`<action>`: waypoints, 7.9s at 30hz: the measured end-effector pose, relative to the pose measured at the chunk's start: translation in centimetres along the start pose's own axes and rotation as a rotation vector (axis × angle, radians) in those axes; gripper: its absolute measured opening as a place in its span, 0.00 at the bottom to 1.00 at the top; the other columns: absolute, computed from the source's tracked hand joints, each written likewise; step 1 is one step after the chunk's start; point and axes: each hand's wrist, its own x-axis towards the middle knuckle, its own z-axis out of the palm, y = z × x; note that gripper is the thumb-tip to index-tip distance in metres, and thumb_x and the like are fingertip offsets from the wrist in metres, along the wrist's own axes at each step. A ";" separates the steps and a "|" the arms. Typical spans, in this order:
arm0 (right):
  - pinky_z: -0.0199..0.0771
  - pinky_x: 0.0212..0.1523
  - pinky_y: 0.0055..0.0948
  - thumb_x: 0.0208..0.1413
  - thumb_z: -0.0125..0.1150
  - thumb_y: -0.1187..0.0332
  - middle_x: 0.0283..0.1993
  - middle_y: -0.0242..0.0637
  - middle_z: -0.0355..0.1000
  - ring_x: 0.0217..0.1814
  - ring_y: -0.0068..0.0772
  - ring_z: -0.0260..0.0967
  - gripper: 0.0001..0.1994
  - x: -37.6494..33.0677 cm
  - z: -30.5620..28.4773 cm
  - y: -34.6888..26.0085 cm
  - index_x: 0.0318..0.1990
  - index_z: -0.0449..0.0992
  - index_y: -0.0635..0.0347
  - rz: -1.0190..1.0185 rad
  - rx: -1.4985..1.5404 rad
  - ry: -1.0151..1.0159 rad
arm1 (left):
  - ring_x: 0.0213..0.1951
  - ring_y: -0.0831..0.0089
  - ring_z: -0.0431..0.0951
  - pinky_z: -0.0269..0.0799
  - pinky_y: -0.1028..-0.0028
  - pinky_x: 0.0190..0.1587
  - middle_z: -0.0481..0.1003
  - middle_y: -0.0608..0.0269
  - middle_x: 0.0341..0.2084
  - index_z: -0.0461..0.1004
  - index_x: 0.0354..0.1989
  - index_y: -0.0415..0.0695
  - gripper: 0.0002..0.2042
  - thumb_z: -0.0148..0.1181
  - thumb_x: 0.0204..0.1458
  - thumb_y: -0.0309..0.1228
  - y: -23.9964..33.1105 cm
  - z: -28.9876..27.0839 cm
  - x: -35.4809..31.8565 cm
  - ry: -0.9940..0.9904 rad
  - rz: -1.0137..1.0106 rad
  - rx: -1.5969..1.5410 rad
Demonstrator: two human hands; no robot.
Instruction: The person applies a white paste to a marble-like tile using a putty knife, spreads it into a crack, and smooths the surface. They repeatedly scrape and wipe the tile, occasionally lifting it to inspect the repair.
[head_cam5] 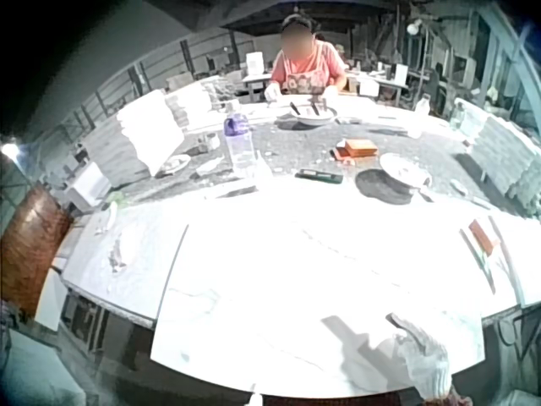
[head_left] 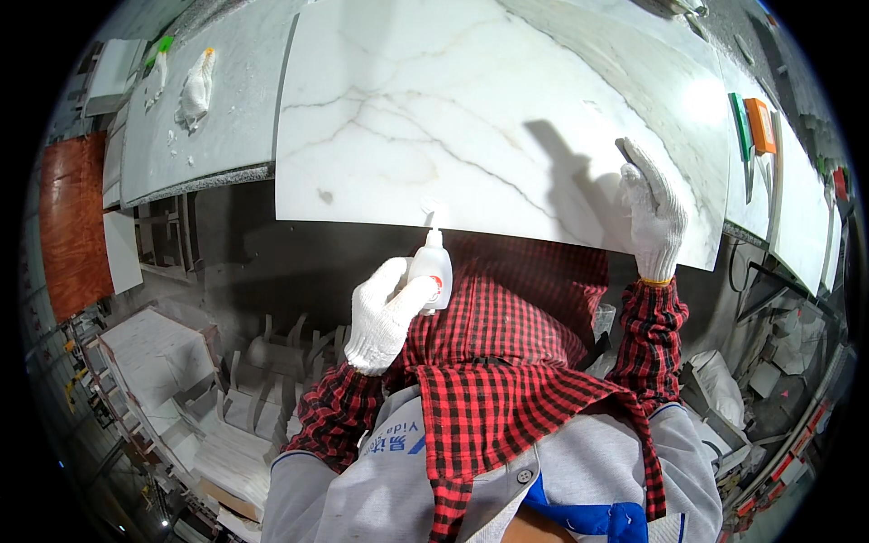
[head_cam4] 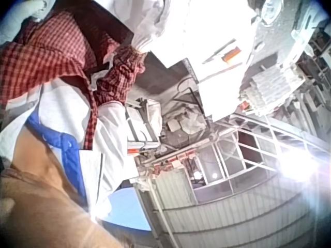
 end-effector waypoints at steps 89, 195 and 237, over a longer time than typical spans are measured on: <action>0.67 0.29 0.18 0.62 0.62 0.62 0.33 0.29 0.77 0.29 0.15 0.68 0.17 20.3 -6.4 0.2 0.53 0.82 0.61 0.177 0.130 0.305 | 0.55 0.58 0.78 0.70 0.62 0.58 0.77 0.52 0.55 0.66 0.66 0.44 0.33 0.63 0.57 0.51 7.2 -17.5 20.6 1.055 0.403 0.477; 0.71 0.32 0.19 0.66 0.61 0.72 0.33 0.30 0.77 0.30 0.15 0.69 0.13 0.7 0.4 0.1 0.55 0.81 0.60 -0.066 0.130 0.098 | 0.77 0.46 0.45 0.34 0.45 0.76 0.53 0.46 0.74 0.59 0.72 0.37 0.45 0.67 0.52 0.56 0.8 1.1 5.0 0.317 0.865 1.229; 0.71 0.32 0.20 0.66 0.61 0.71 0.34 0.30 0.77 0.31 0.16 0.70 0.13 0.6 0.7 0.1 0.55 0.82 0.59 -0.038 0.047 0.132 | 0.75 0.55 0.54 0.40 0.55 0.77 0.60 0.54 0.73 0.62 0.72 0.45 0.48 0.62 0.48 0.65 5.0 -2.1 8.3 -0.061 1.154 1.260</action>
